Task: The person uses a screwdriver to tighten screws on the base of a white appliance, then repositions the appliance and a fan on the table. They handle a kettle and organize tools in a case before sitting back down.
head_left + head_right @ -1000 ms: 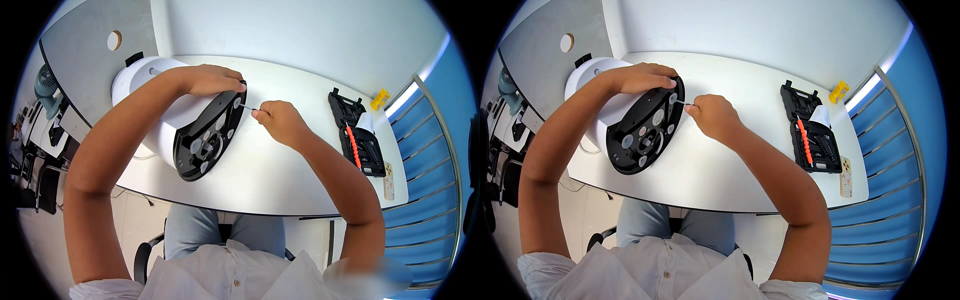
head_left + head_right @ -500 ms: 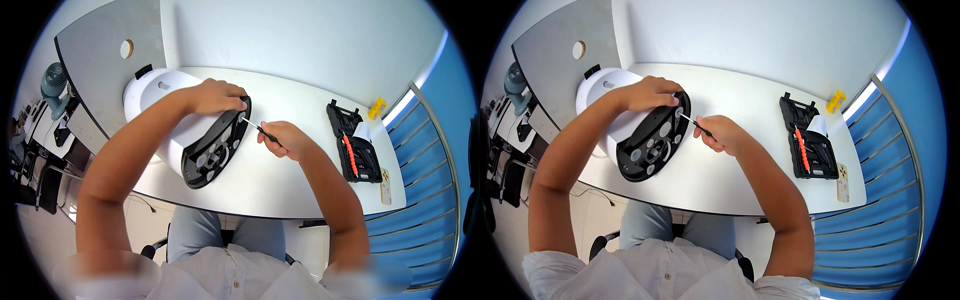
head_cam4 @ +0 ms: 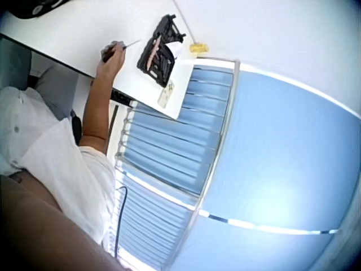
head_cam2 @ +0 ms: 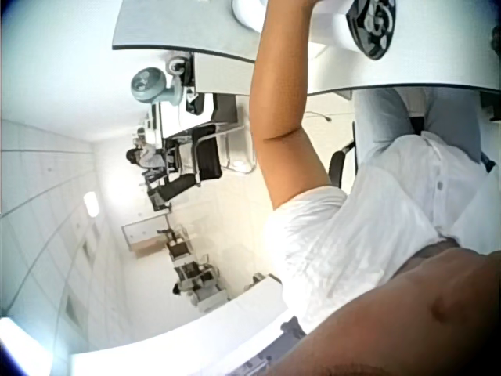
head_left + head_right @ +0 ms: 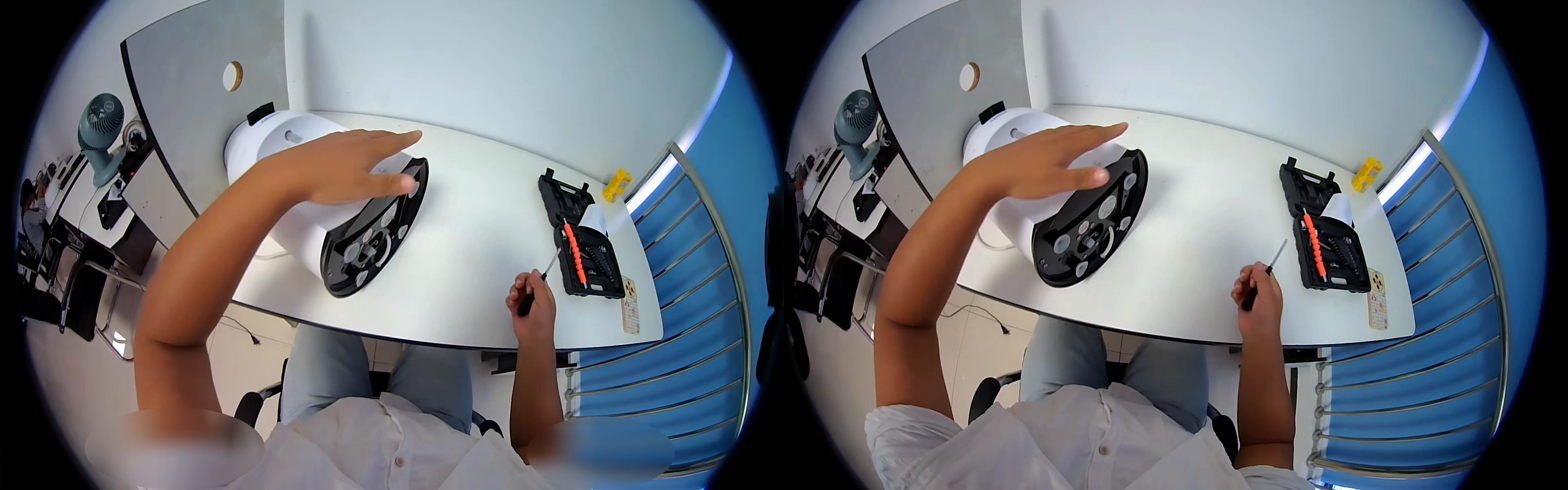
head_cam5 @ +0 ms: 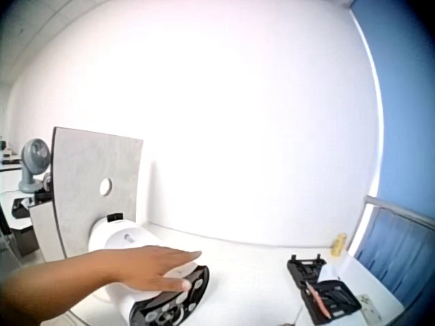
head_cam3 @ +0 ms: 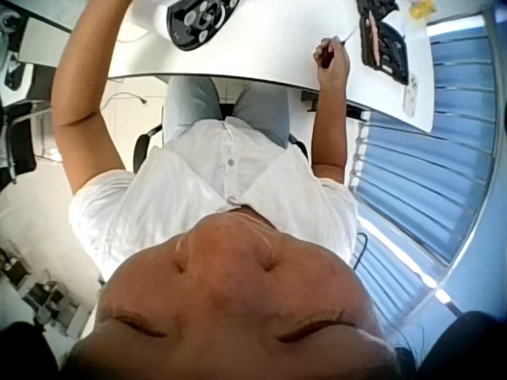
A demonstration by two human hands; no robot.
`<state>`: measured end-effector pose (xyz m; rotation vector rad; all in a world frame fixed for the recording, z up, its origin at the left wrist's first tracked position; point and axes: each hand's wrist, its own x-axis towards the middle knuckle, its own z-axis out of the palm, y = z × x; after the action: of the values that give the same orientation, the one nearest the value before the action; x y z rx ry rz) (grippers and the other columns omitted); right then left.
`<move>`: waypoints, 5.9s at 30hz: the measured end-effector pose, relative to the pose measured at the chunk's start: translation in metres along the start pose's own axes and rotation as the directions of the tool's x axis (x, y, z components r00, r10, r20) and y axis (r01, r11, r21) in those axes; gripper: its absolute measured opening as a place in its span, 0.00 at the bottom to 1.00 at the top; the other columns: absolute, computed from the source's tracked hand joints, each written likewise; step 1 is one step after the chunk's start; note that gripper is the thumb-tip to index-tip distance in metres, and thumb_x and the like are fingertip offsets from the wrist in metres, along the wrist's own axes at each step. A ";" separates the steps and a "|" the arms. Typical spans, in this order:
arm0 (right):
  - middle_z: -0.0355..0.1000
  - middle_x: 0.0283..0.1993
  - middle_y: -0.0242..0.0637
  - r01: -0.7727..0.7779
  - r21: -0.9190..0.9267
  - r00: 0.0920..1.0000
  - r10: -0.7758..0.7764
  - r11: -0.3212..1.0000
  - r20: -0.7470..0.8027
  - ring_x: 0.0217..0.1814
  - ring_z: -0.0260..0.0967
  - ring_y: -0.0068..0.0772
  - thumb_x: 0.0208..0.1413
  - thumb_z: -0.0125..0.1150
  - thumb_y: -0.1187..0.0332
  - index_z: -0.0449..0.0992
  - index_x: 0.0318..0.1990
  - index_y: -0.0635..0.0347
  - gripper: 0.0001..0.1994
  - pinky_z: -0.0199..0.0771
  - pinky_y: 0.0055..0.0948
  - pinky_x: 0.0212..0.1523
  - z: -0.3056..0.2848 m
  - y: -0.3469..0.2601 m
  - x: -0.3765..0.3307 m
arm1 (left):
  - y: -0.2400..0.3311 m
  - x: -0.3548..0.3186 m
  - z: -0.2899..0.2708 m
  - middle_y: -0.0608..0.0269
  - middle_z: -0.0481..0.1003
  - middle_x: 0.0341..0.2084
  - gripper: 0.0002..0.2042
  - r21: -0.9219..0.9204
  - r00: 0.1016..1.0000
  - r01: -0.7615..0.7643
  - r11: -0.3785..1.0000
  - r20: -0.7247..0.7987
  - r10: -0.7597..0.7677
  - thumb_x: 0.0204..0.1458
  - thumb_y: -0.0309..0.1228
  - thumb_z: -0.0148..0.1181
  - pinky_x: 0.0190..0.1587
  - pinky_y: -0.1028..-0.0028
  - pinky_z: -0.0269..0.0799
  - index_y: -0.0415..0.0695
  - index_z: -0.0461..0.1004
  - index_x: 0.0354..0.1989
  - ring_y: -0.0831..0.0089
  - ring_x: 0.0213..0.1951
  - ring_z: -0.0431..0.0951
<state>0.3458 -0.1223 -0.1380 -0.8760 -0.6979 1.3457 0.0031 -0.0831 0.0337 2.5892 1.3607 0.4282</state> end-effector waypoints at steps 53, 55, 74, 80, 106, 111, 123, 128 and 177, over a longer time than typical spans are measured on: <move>0.64 0.22 0.24 0.044 -0.449 0.998 -0.060 0.893 -0.020 0.20 0.61 0.16 0.58 0.48 0.63 0.70 0.33 0.56 0.08 0.59 0.17 0.20 -0.066 -0.020 -0.075 | -0.007 -0.084 0.120 0.56 0.44 0.67 0.32 0.063 0.657 0.282 0.957 -0.740 -0.145 0.52 0.40 0.50 0.61 0.40 0.38 0.50 0.48 0.66 0.52 0.68 0.38; 0.64 0.22 0.24 0.046 -0.444 0.999 -0.053 0.895 -0.004 0.21 0.61 0.16 0.59 0.48 0.63 0.70 0.34 0.56 0.08 0.59 0.17 0.20 -0.067 -0.022 -0.073 | -0.011 -0.084 0.119 0.58 0.45 0.67 0.31 0.078 0.661 0.263 0.962 -0.741 -0.120 0.52 0.39 0.49 0.61 0.42 0.38 0.50 0.49 0.66 0.53 0.68 0.38; 0.70 0.29 0.32 0.017 -0.470 0.967 0.105 0.883 0.231 0.22 0.61 0.17 0.63 0.43 0.60 0.67 0.48 0.60 0.15 0.60 0.18 0.21 0.065 0.016 0.011 | -0.020 -0.137 0.100 0.53 0.49 0.65 0.30 -0.087 0.749 0.059 0.994 -0.655 -0.101 0.51 0.53 0.45 0.62 0.42 0.36 0.47 0.60 0.58 0.45 0.67 0.40; 0.70 0.30 0.34 0.075 -0.508 0.908 0.152 0.858 0.391 0.14 0.54 0.16 0.62 0.44 0.58 0.68 0.50 0.62 0.18 0.53 0.17 0.14 0.134 0.034 0.070 | -0.029 -0.160 0.103 0.44 0.42 0.65 0.30 -0.288 0.677 -0.050 0.956 -0.714 -0.179 0.56 0.52 0.41 0.65 0.55 0.39 0.43 0.56 0.61 0.50 0.67 0.40; 0.66 0.53 0.42 0.270 -0.349 0.826 -0.029 0.897 0.563 0.55 0.64 0.29 0.62 0.46 0.62 0.61 0.58 0.67 0.21 0.64 0.28 0.55 0.204 0.017 0.095 | -0.092 -0.068 0.094 0.40 0.38 0.64 0.51 -0.696 0.513 -0.209 0.687 -0.676 -0.528 0.38 0.34 0.62 0.67 0.64 0.34 0.36 0.30 0.66 0.51 0.67 0.37; 0.65 0.56 0.39 0.193 -0.226 0.848 -0.047 0.955 0.527 0.57 0.61 0.29 0.64 0.42 0.63 0.61 0.58 0.66 0.19 0.59 0.28 0.58 0.193 0.046 0.127 | -0.114 -0.052 0.092 0.43 0.30 0.66 0.55 -0.469 0.587 -0.089 0.879 -0.737 -0.335 0.33 0.33 0.64 0.67 0.61 0.35 0.39 0.28 0.66 0.50 0.68 0.32; 0.64 0.54 0.35 0.140 -0.157 0.889 -0.054 0.978 0.454 0.55 0.61 0.27 0.65 0.38 0.64 0.61 0.57 0.61 0.17 0.60 0.29 0.56 0.190 0.094 0.175 | -0.158 -0.026 0.099 0.46 0.27 0.66 0.55 -0.270 0.681 -0.091 0.958 -0.719 -0.138 0.34 0.30 0.63 0.67 0.61 0.39 0.41 0.26 0.66 0.51 0.68 0.32; 0.63 0.55 0.27 0.074 -0.271 0.927 0.034 0.960 0.373 0.55 0.60 0.23 0.65 0.37 0.63 0.59 0.60 0.49 0.17 0.59 0.34 0.53 0.213 0.106 0.175 | -0.187 -0.025 0.101 0.44 0.34 0.66 0.53 -0.300 0.690 0.017 0.954 -0.687 -0.229 0.37 0.27 0.62 0.66 0.64 0.43 0.42 0.24 0.66 0.50 0.68 0.37; 0.62 0.21 0.29 0.257 -0.886 0.953 -0.252 0.386 0.167 0.23 0.57 0.17 0.56 0.45 0.74 0.72 0.43 0.66 0.11 0.57 0.18 0.26 -0.023 0.013 0.137 | 0.051 -0.464 0.243 0.49 0.75 0.31 0.24 -0.151 -0.178 0.962 -0.227 0.283 -0.943 0.38 0.40 0.64 0.42 0.61 0.70 0.41 0.67 0.43 0.52 0.37 0.76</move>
<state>0.3748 0.0105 -0.1695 -1.5366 -1.5788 0.5805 -0.1254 -0.5022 -0.2577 0.4727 2.4363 0.1703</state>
